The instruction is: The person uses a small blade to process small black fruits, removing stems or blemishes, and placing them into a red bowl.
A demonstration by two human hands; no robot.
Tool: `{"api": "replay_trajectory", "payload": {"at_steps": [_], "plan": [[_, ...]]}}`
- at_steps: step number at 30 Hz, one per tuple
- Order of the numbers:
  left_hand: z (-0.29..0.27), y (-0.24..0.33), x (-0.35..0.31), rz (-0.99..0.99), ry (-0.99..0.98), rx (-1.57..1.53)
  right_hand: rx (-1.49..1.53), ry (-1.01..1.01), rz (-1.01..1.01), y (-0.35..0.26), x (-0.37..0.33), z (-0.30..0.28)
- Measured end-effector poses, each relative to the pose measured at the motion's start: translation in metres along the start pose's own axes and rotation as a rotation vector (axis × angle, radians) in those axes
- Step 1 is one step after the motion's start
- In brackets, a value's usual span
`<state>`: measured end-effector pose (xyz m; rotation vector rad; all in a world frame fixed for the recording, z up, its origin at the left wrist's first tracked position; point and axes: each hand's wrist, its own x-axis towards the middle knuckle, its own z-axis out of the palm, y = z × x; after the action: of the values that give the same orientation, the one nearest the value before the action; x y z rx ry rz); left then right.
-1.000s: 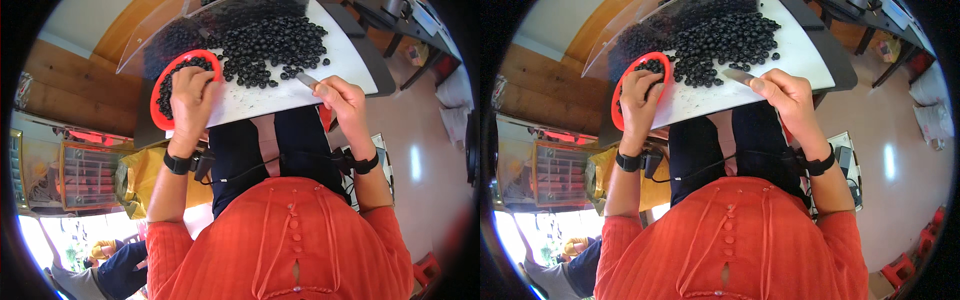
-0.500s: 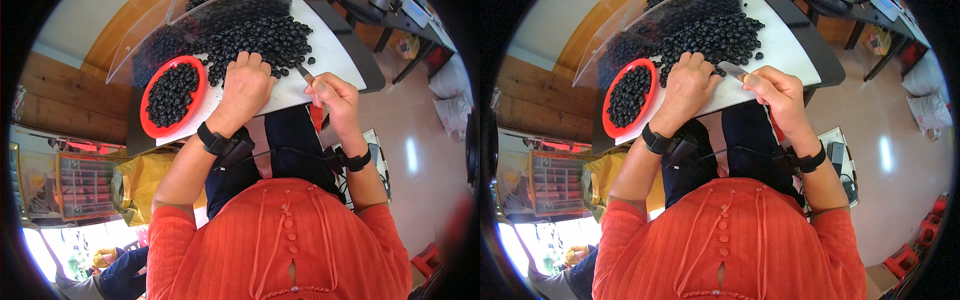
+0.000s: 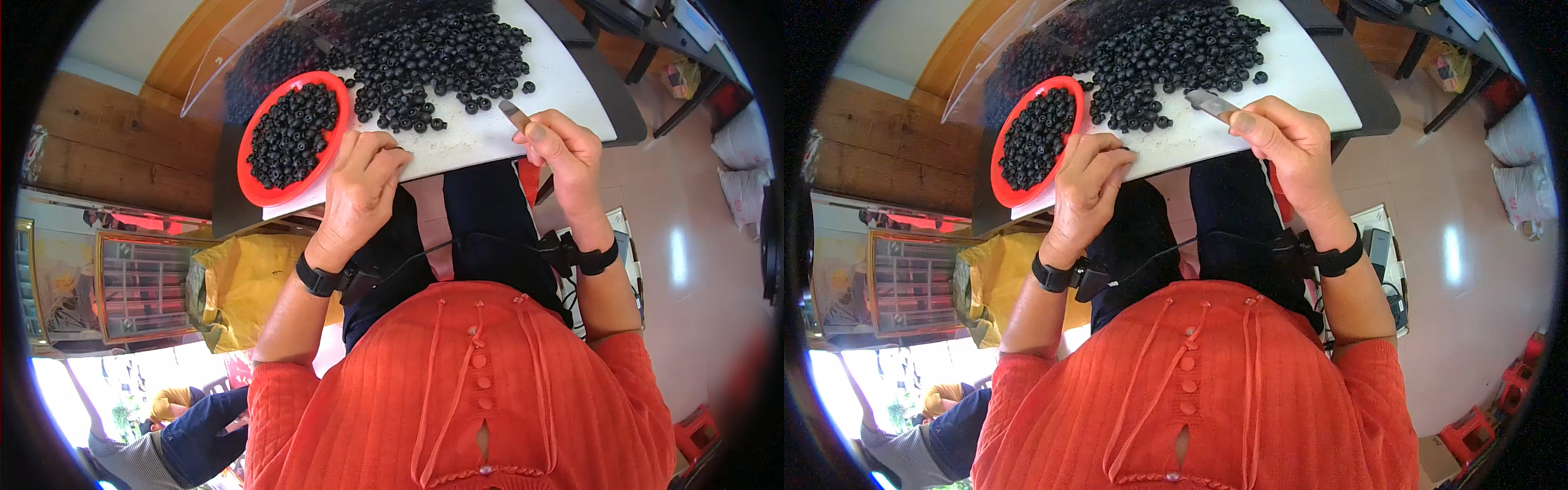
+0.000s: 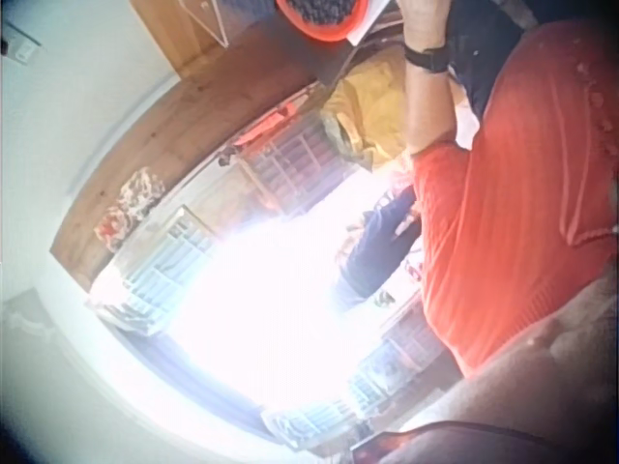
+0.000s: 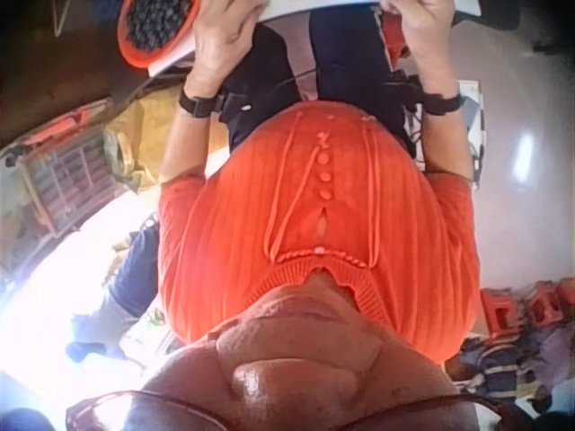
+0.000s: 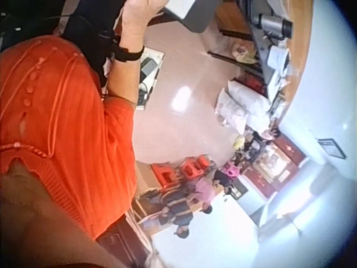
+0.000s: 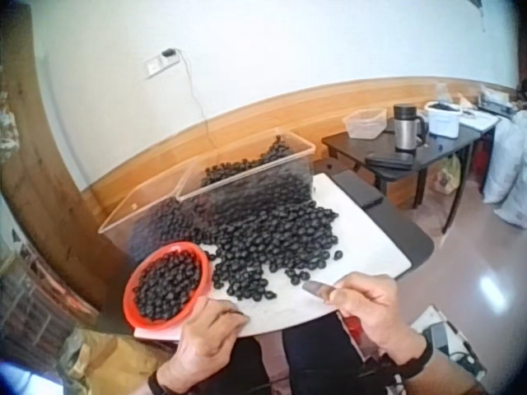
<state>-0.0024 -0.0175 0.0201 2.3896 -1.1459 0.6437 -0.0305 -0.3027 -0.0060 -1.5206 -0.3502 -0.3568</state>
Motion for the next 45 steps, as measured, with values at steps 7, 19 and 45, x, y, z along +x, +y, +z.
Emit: {"api": "replay_trajectory", "payload": {"at_steps": [7,19,45], "plan": [[-0.001,0.011,-0.012,-0.200,0.219,-0.107,-0.066,0.011,0.034,-0.004,0.001,0.007],[0.008,-0.001,-0.002,-0.186,0.191,-0.034,-0.123,-0.004,0.039,-0.005,0.000,0.006],[0.007,0.007,0.002,-0.726,0.166,-1.338,-0.468,0.028,-0.119,-0.016,0.006,0.046]]}}
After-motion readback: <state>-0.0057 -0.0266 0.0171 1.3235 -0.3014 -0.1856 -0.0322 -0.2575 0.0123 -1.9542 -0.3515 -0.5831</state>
